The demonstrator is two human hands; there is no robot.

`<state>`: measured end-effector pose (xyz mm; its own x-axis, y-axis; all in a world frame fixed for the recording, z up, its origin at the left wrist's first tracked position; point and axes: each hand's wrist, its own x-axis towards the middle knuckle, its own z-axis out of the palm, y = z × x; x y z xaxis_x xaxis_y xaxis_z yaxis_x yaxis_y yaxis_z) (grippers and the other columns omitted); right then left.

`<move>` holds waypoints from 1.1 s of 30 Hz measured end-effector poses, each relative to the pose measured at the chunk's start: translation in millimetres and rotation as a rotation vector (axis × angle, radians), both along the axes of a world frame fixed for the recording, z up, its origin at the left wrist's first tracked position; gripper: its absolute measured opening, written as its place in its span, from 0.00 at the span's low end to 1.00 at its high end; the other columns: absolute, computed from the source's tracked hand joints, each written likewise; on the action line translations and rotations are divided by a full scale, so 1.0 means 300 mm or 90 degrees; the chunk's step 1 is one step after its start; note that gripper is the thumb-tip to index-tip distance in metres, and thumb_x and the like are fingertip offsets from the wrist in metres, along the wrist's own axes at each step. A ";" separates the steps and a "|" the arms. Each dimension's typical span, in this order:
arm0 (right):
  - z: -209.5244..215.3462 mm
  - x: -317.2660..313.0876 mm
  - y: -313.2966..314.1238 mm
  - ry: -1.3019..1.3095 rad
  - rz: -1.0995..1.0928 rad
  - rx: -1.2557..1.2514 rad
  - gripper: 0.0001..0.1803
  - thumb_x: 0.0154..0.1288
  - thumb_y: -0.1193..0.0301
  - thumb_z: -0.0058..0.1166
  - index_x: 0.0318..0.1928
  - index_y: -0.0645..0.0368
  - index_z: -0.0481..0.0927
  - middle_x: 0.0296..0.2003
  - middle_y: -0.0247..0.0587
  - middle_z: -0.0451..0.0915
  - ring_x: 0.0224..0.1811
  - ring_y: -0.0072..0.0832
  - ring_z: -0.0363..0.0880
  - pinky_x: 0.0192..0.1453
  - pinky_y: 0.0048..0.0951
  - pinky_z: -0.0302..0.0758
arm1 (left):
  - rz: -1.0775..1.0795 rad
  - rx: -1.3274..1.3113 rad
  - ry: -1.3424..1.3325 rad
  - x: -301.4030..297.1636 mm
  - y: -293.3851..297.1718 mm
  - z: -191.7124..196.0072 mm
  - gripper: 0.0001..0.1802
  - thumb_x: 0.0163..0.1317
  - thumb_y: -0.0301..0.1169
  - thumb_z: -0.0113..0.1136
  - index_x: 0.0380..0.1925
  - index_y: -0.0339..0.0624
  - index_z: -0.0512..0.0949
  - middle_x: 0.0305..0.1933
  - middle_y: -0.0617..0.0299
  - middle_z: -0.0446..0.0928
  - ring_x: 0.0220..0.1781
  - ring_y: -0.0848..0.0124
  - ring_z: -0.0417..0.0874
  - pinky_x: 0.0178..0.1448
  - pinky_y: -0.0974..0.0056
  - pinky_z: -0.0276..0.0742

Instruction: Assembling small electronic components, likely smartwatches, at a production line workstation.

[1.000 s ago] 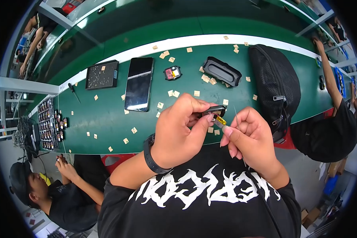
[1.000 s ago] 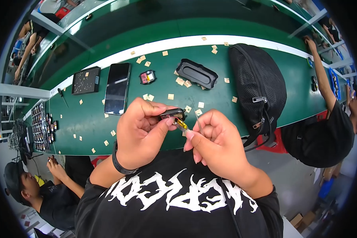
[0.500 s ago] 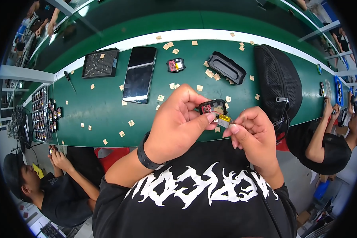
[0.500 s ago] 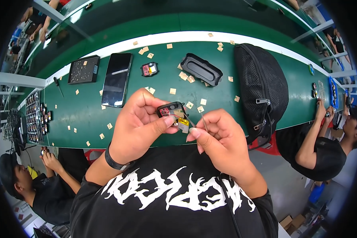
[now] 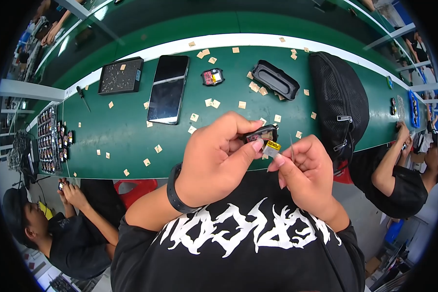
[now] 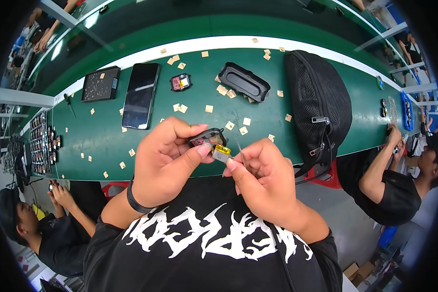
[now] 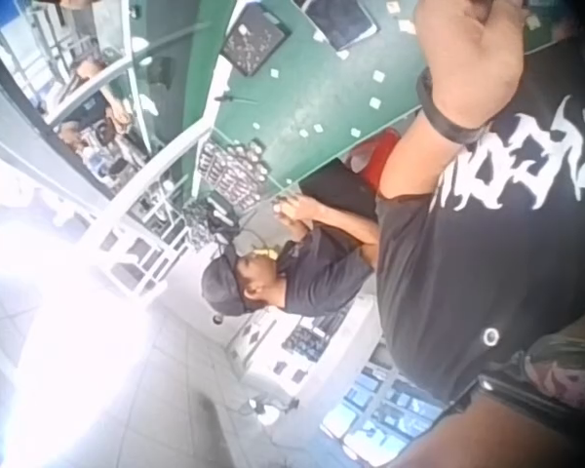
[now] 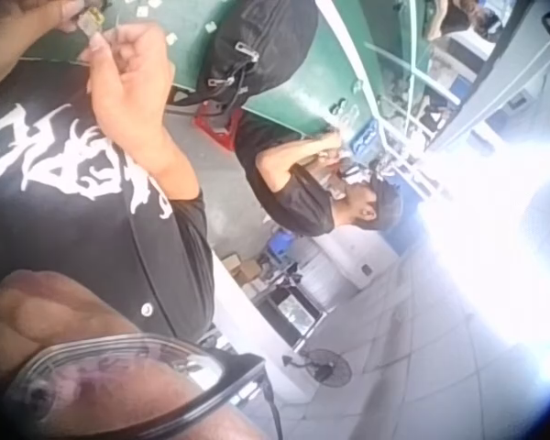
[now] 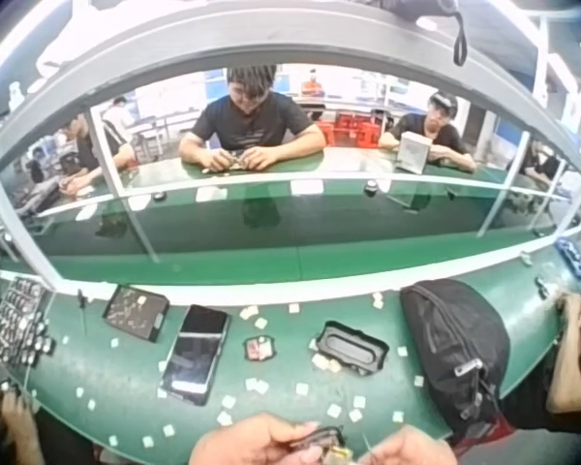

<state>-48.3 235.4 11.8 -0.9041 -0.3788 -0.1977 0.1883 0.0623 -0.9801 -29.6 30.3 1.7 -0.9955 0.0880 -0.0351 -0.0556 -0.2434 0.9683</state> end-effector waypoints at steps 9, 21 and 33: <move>0.047 -0.069 0.041 0.506 0.146 0.209 0.20 0.56 0.79 0.72 0.49 0.64 0.81 0.35 0.45 0.83 0.29 0.23 0.80 0.28 0.24 0.75 | -0.003 0.182 -0.119 -0.003 0.012 0.007 0.11 0.71 0.18 0.57 0.51 0.32 0.71 0.51 0.53 0.79 0.53 0.69 0.85 0.56 0.63 0.88; 0.007 -0.065 -0.015 0.452 0.048 0.182 0.10 0.59 0.81 0.70 0.41 0.66 0.83 0.33 0.46 0.87 0.28 0.29 0.86 0.31 0.24 0.79 | 0.007 0.027 -0.008 0.008 0.029 -0.004 0.10 0.70 0.14 0.54 0.49 0.32 0.70 0.55 0.50 0.80 0.55 0.72 0.84 0.60 0.66 0.81; -0.046 -0.091 -0.007 0.281 -0.038 0.060 0.09 0.57 0.82 0.72 0.34 0.65 0.83 0.29 0.36 0.81 0.30 0.18 0.82 0.32 0.19 0.75 | -0.057 -0.025 0.049 0.013 0.021 -0.033 0.14 0.68 0.10 0.50 0.52 0.28 0.71 0.60 0.44 0.77 0.61 0.66 0.82 0.64 0.64 0.79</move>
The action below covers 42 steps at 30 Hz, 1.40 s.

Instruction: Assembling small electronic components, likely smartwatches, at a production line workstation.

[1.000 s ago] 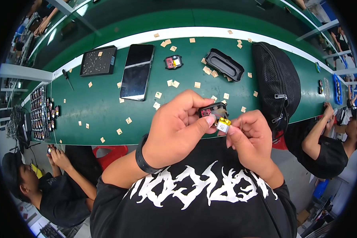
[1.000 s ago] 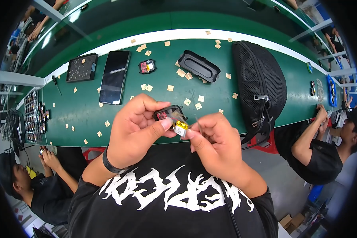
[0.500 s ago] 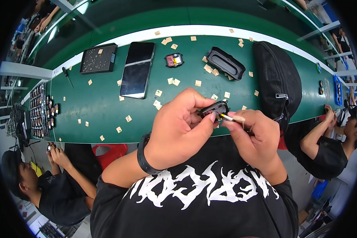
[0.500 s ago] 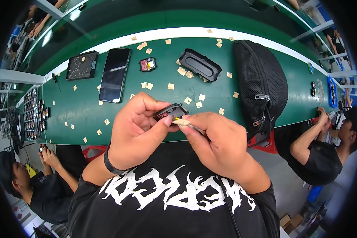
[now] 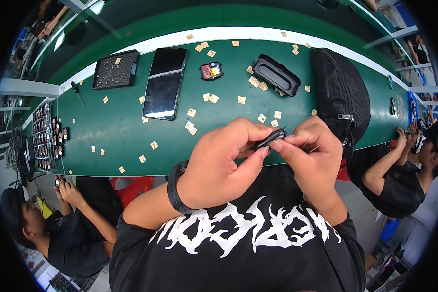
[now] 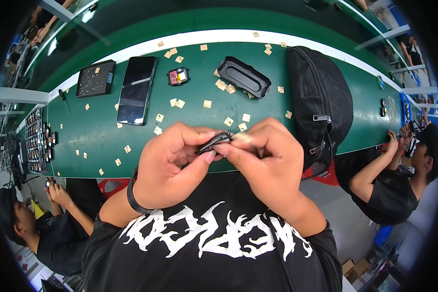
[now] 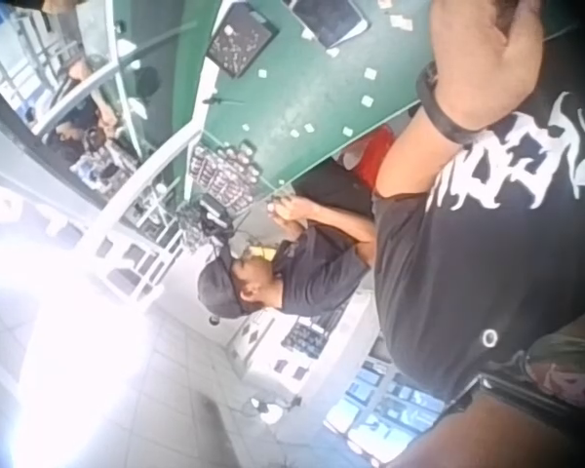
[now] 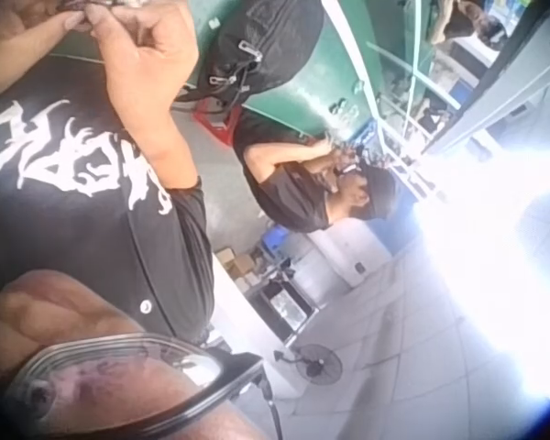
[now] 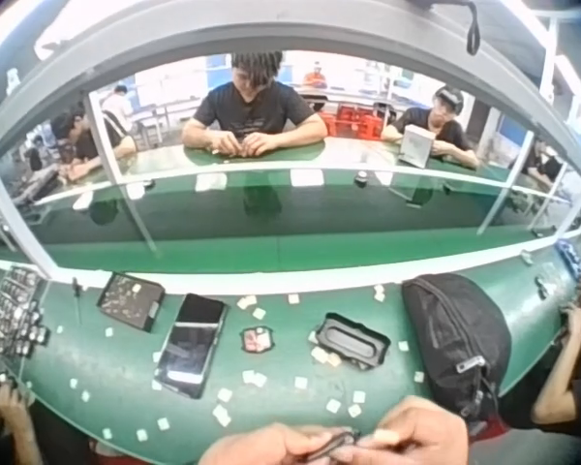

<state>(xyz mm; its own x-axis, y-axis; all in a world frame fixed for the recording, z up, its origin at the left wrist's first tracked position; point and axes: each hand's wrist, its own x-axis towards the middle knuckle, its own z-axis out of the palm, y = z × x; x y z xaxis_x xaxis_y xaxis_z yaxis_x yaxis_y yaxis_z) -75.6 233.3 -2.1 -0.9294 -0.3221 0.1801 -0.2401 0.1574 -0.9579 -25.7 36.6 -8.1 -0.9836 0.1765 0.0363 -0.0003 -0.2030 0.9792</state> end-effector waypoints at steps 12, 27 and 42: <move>0.076 -0.033 -0.043 -0.455 0.090 -0.212 0.09 0.71 0.74 0.62 0.45 0.68 0.79 0.32 0.29 0.76 0.33 0.11 0.75 0.38 0.16 0.73 | 0.020 0.077 -0.124 -0.013 -0.018 0.012 0.15 0.70 0.15 0.56 0.56 0.26 0.71 0.56 0.47 0.78 0.54 0.68 0.85 0.58 0.65 0.84; 0.161 0.009 0.085 0.345 0.259 0.382 0.19 0.44 0.73 0.75 0.35 0.63 0.79 0.22 0.39 0.73 0.19 0.34 0.70 0.22 0.33 0.65 | -0.030 0.177 -0.256 -0.003 -0.069 0.119 0.16 0.71 0.16 0.50 0.57 0.24 0.70 0.53 0.43 0.81 0.50 0.59 0.88 0.53 0.63 0.89; 0.171 0.005 0.012 0.699 0.200 0.361 0.17 0.39 0.76 0.63 0.35 0.71 0.84 0.26 0.44 0.78 0.21 0.28 0.73 0.19 0.23 0.64 | -0.072 0.133 -0.159 0.043 -0.081 0.106 0.19 0.70 0.14 0.50 0.61 0.22 0.69 0.56 0.45 0.80 0.58 0.66 0.84 0.60 0.64 0.85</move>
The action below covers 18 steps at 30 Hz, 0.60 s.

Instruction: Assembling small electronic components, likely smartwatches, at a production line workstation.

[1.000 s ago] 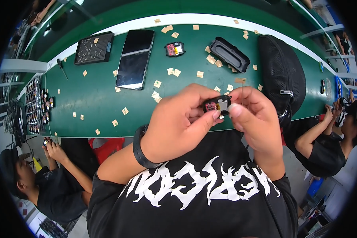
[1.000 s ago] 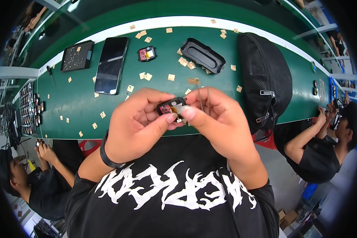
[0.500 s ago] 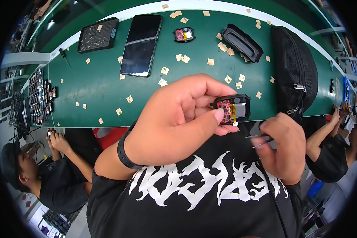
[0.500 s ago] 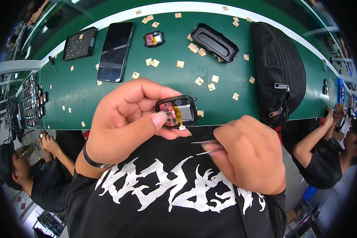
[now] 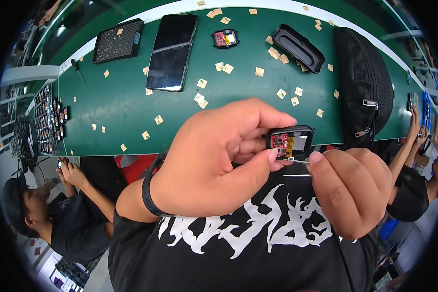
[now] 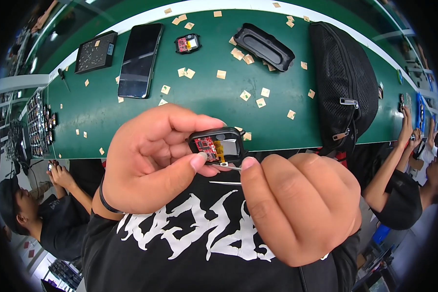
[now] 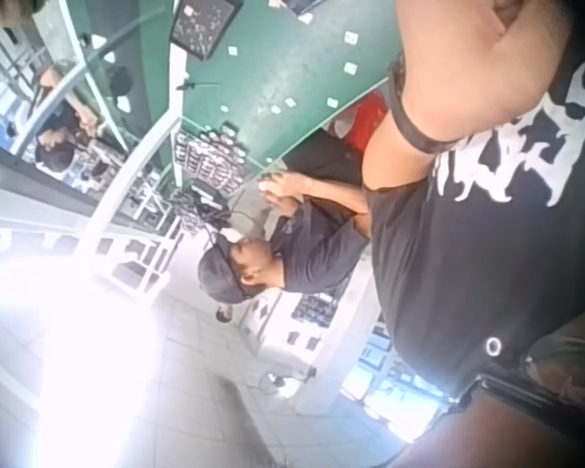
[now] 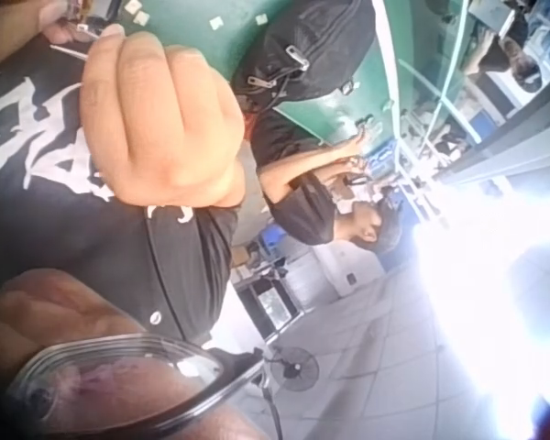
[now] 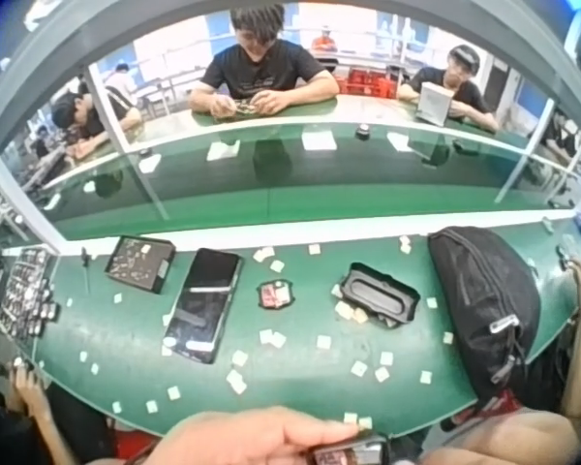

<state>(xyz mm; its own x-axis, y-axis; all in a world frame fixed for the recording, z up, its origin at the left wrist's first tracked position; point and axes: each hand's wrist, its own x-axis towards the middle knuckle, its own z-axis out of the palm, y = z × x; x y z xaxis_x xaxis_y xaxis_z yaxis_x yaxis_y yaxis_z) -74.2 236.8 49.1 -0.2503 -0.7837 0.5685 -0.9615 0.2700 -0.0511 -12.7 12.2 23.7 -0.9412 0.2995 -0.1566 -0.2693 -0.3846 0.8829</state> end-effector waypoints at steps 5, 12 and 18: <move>0.035 0.035 -0.013 -0.022 -0.046 0.084 0.20 0.39 0.79 0.66 0.39 0.71 0.85 0.27 0.44 0.80 0.23 0.31 0.76 0.24 0.25 0.69 | 0.003 -0.100 -0.007 0.003 0.011 0.021 0.19 0.69 0.11 0.50 0.60 0.22 0.71 0.56 0.46 0.80 0.59 0.66 0.83 0.61 0.64 0.84; 0.019 0.014 -0.011 0.030 0.000 0.086 0.18 0.40 0.75 0.60 0.35 0.74 0.84 0.27 0.46 0.78 0.22 0.27 0.73 0.18 0.21 0.63 | 0.018 -0.147 0.045 0.017 0.011 0.011 0.19 0.67 0.10 0.51 0.59 0.21 0.72 0.55 0.46 0.81 0.56 0.68 0.84 0.60 0.66 0.83; 0.023 0.009 -0.013 0.005 0.052 0.135 0.19 0.37 0.75 0.60 0.35 0.74 0.84 0.27 0.44 0.77 0.24 0.27 0.74 0.19 0.20 0.63 | -0.003 -0.227 0.054 0.027 0.001 -0.006 0.19 0.66 0.09 0.50 0.57 0.21 0.75 0.54 0.46 0.82 0.55 0.68 0.85 0.60 0.67 0.83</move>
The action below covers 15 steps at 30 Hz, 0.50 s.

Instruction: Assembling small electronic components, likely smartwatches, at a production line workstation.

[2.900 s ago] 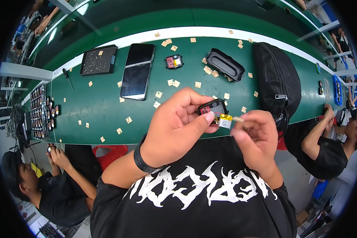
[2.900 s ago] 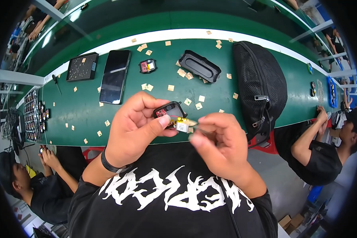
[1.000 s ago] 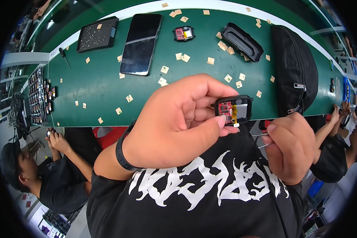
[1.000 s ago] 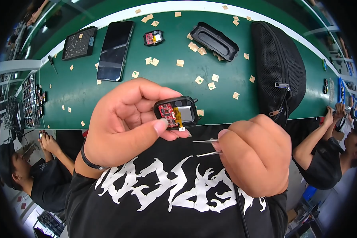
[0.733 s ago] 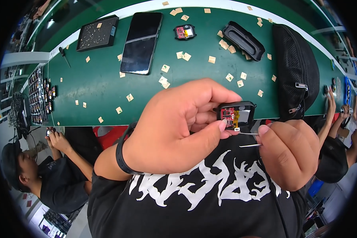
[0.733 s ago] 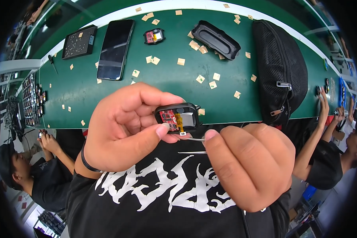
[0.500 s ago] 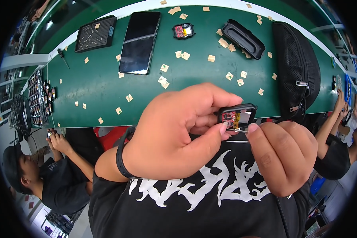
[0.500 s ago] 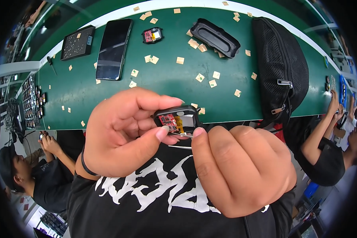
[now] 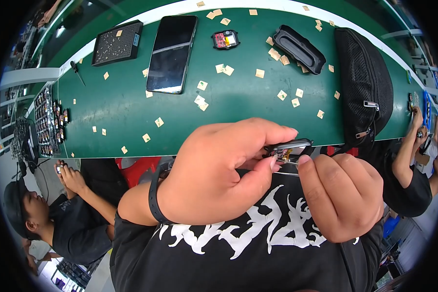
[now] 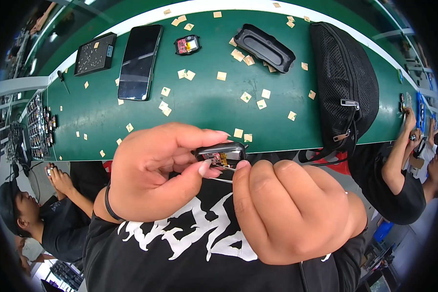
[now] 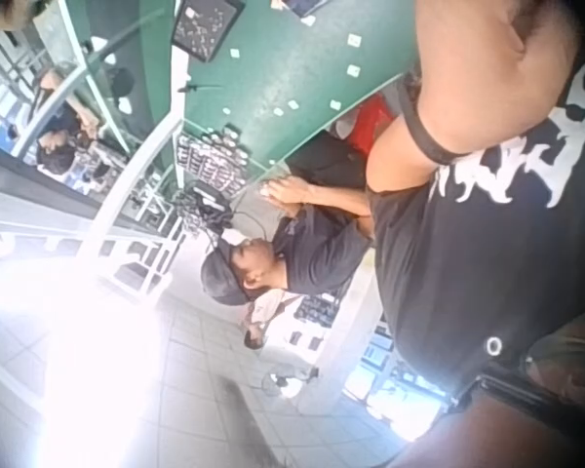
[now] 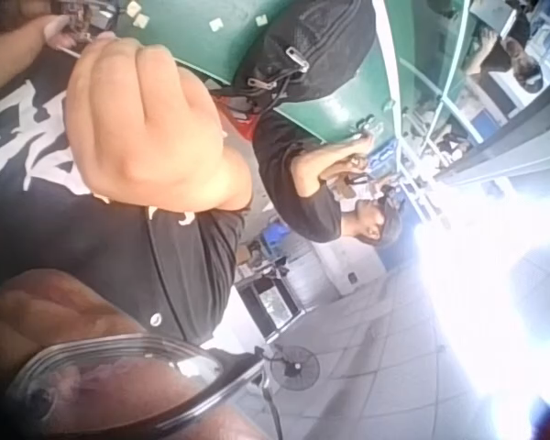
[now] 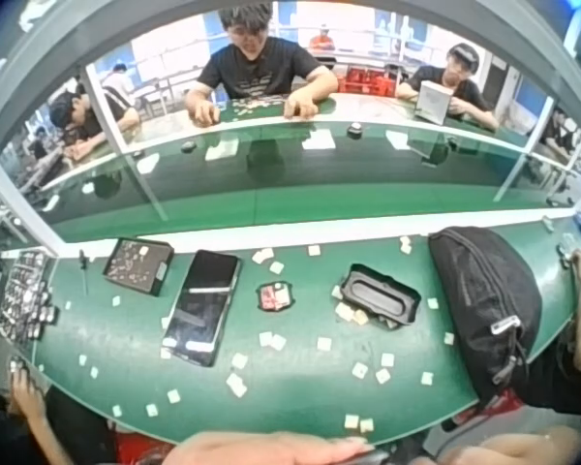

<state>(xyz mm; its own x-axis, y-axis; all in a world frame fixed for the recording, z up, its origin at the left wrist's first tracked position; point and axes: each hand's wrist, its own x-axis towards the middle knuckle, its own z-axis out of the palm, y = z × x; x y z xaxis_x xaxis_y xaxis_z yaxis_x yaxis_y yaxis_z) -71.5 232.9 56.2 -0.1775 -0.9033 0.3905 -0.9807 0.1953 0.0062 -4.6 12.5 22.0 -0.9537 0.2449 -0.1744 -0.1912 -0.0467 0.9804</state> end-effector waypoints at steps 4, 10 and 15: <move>0.014 -0.013 0.004 -0.042 0.015 0.052 0.19 0.37 0.75 0.60 0.35 0.72 0.84 0.27 0.43 0.77 0.25 0.27 0.74 0.20 0.21 0.64 | -0.017 -0.014 -0.025 -0.009 -0.002 -0.003 0.19 0.66 0.10 0.52 0.57 0.21 0.75 0.54 0.46 0.82 0.55 0.67 0.85 0.59 0.66 0.83; 0.021 -0.052 0.131 -0.170 -0.241 -0.138 0.14 0.42 0.82 0.65 0.35 0.66 0.83 0.31 0.41 0.82 0.26 0.32 0.78 0.28 0.30 0.73 | 0.119 0.104 -0.076 -0.006 -0.082 -0.067 0.21 0.66 0.13 0.60 0.59 0.26 0.74 0.53 0.49 0.82 0.54 0.66 0.86 0.61 0.62 0.84; -0.175 -0.349 0.675 -0.284 -0.833 -0.455 0.14 0.64 0.70 0.67 0.45 0.67 0.84 0.29 0.35 0.80 0.29 0.17 0.73 0.33 0.22 0.70 | 0.548 -0.091 -0.015 0.157 -0.418 -0.230 0.16 0.68 0.17 0.58 0.56 0.27 0.74 0.50 0.50 0.80 0.47 0.65 0.85 0.51 0.59 0.90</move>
<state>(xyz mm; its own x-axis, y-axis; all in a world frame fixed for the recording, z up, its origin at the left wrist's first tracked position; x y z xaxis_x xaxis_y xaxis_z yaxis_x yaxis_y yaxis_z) -176.3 435.3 3.7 -0.8799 0.3112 0.3592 -0.0282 0.7203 -0.6931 42.5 -112.9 -47.1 -0.7928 -0.5852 -0.1702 -0.1667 -0.0604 0.9842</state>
